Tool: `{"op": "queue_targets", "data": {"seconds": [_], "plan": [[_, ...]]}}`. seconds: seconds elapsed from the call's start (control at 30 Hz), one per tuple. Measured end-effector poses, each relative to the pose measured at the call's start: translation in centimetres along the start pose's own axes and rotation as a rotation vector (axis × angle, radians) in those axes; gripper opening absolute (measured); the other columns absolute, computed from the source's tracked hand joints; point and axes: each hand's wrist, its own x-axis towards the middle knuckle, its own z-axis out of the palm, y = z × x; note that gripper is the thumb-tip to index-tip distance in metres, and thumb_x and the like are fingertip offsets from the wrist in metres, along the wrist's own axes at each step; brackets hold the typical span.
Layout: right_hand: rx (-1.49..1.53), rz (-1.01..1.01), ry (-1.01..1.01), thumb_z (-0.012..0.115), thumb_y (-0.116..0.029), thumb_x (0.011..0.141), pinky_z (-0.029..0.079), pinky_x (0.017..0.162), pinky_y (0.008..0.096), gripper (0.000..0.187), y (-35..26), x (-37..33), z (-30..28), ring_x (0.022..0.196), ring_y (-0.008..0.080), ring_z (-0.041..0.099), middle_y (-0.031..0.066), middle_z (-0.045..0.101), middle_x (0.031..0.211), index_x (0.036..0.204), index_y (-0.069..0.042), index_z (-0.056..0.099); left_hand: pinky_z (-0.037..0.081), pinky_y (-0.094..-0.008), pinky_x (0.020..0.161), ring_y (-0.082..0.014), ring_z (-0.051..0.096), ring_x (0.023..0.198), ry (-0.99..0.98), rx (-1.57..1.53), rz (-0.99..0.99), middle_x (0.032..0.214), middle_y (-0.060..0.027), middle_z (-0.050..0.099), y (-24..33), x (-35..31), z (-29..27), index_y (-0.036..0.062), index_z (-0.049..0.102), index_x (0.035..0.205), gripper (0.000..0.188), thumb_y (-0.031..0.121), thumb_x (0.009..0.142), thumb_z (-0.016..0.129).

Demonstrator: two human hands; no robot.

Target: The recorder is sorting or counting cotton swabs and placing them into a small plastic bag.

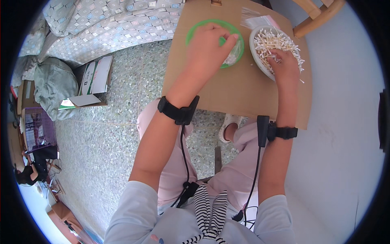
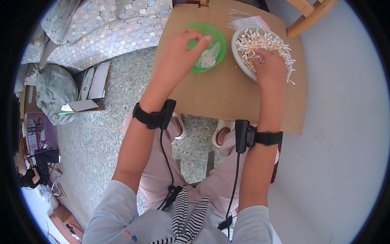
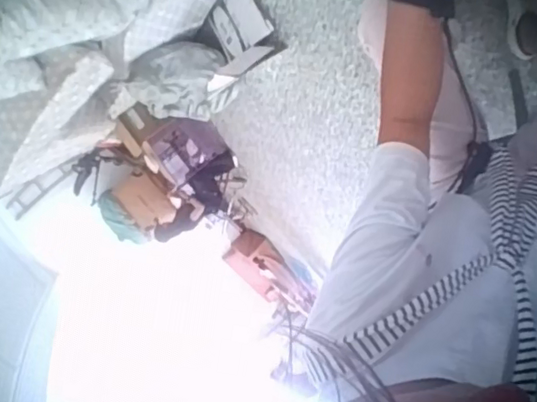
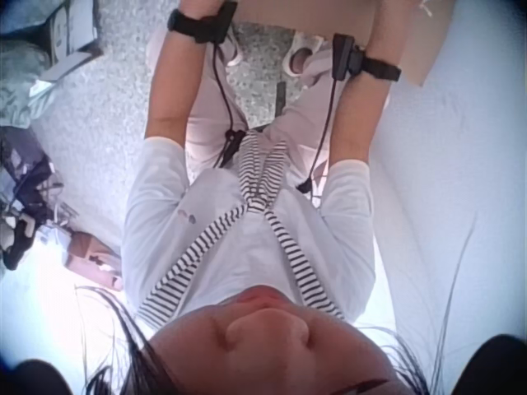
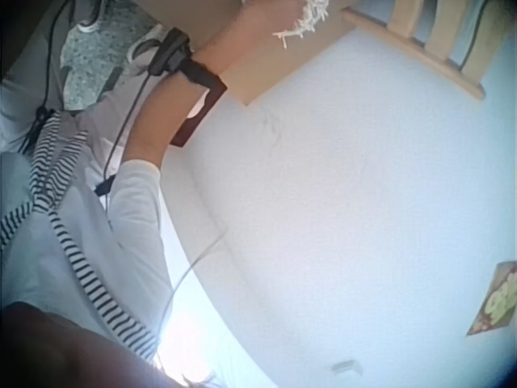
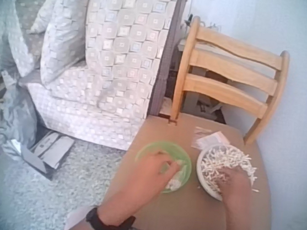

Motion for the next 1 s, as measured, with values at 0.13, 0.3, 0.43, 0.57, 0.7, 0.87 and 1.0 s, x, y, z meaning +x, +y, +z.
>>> {"op": "queue_targets", "data": {"seconds": [0.13,0.3,0.43,0.57,0.7,0.87,1.0], "plan": [[-0.1,0.027,-0.016,0.077,-0.027,0.078,0.051,0.078,0.0399,0.026,-0.6,0.2,-0.1,0.09,0.0276,0.065,0.0083,0.068,0.092,0.103,-0.018,0.076,0.046,-0.0383,0.081,-0.0335,0.062,0.088,0.022,0.044,0.043,0.095,-0.0162,0.065,0.0,0.0,-0.3,-0.0001,0.07,0.086,0.028,0.027,0.091,0.065],[-0.014,0.002,0.014,0.076,-0.031,0.079,0.052,0.076,0.0388,0.026,-0.4,0.0,-0.2,0.085,0.0273,0.066,0.0084,0.069,0.089,0.101,-0.017,0.076,0.047,-0.0392,0.082,-0.035,0.062,0.089,0.013,0.103,0.074,0.095,-0.0169,0.066,0.1,0.1,-0.4,-0.0003,0.069,0.087,0.026,0.026,0.09,0.065],[0.012,0.048,-0.018,0.074,-0.037,0.08,0.052,0.074,0.0379,0.03,-1.3,0.1,-0.7,0.085,0.0266,0.068,0.0082,0.072,0.09,0.101,-0.015,0.076,0.047,-0.0403,0.081,-0.0358,0.062,0.088,0.007,0.075,0.051,0.094,-0.0175,0.066,0.3,0.0,-0.3,-0.0015,0.069,0.087,0.027,0.025,0.089,0.066],[0.04,0.138,-0.045,0.072,-0.039,0.082,0.053,0.073,0.0378,0.03,-1.3,0.8,-0.3,0.084,0.0263,0.07,0.0068,0.073,0.089,0.1,-0.015,0.075,0.047,-0.0409,0.079,-0.036,0.062,0.087,-0.004,0.089,0.056,0.094,-0.0184,0.066,0.4,0.1,-0.2,-0.0019,0.068,0.086,0.027,0.025,0.088,0.067],[0.04,0.164,0.022,0.071,-0.038,0.084,0.053,0.069,0.0369,0.027,-1.6,0.6,-0.3,0.084,0.0263,0.069,0.0059,0.073,0.089,0.098,-0.015,0.075,0.048,-0.0406,0.079,-0.036,0.062,0.088,0.006,0.108,0.096,0.092,-0.0187,0.065,0.0,0.1,-0.2,-0.0017,0.068,0.089,0.026,0.024,0.088,0.068],[0.113,-0.022,0.091,0.07,-0.032,0.086,0.039,0.102,0.0452,0.018,-2.3,-1.8,-2.5,0.076,0.0161,0.065,-0.0006,0.072,0.088,0.093,-0.015,0.074,0.049,-0.0407,0.085,-0.0338,0.061,0.099,0.093,0.099,0.342,0.106,-0.0112,0.065,1.1,0.3,-0.4,0.0035,0.071,0.095,0.025,0.025,0.083,0.075],[0.185,-0.179,0.089,0.07,-0.029,0.087,0.025,0.112,0.0499,0.016,-4.0,-2.5,-3.7,0.075,0.0117,0.063,-0.0029,0.07,0.088,0.091,-0.014,0.072,0.05,-0.0405,0.088,-0.0304,0.058,0.106,0.096,0.269,0.548,0.112,-0.0049,0.064,1.5,0.4,0.0,0.007,0.073,0.094,0.021,0.022,0.08,0.077]]}}
